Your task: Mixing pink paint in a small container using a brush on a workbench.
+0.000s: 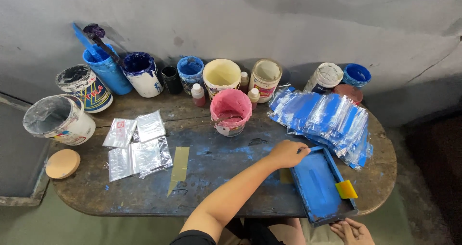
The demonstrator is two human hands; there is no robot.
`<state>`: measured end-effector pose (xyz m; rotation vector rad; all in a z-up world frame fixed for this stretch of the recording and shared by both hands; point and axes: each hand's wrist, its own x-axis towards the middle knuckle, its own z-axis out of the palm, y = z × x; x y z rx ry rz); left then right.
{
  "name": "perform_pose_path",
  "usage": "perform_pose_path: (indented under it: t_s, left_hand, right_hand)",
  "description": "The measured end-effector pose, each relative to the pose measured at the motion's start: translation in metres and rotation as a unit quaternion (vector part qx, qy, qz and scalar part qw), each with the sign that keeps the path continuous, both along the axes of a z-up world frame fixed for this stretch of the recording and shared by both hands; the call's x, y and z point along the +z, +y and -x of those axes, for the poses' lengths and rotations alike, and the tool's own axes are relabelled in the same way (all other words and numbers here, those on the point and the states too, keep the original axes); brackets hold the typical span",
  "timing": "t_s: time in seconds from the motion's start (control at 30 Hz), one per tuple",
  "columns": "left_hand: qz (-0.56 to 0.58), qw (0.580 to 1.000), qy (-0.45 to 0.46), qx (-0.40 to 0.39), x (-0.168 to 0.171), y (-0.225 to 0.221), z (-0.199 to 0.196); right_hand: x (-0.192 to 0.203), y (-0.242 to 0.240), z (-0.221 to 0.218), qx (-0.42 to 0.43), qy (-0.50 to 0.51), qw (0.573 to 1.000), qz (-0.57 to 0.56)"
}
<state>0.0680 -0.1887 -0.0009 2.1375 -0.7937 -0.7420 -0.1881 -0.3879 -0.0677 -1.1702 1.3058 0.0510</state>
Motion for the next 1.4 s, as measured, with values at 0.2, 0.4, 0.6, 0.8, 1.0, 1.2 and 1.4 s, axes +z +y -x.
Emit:
perform_pose_path:
  t_s: [0.2,0.4,0.6,0.8,1.0,1.2,1.4]
  left_hand:
    - [0.061,0.997,0.041,0.025,-0.008,0.012,-0.006]
    - [0.121,0.992,-0.002,0.039,-0.016,0.043,-0.002]
    - [0.303,0.876,-0.168,0.335,-0.005,0.112,0.026]
    - [0.323,0.740,-0.070,0.585,-0.063,0.182,-0.005]
    - [0.173,0.831,0.079,0.522,-0.018,0.198,-0.012]
    - [0.297,0.827,-0.106,0.465,-0.026,0.173,-0.027]
    - [0.315,0.798,-0.145,0.493,-0.029,0.164,-0.039]
  right_hand:
    - [0.002,0.006,-0.009,-0.008,-0.019,0.999,0.041]
    - [-0.006,0.021,-0.011,0.007,-0.069,0.988,0.136]
    - [0.016,0.029,-0.021,-0.024,-0.052,0.972,0.229]
    - [-0.024,-0.025,-0.025,0.073,-0.024,0.977,0.199]
    - [-0.019,0.015,-0.023,0.068,-0.055,0.980,0.179]
    - [-0.020,0.048,-0.031,0.141,-0.106,0.974,0.141]
    - [0.007,0.068,-0.046,0.240,0.003,0.932,0.273]
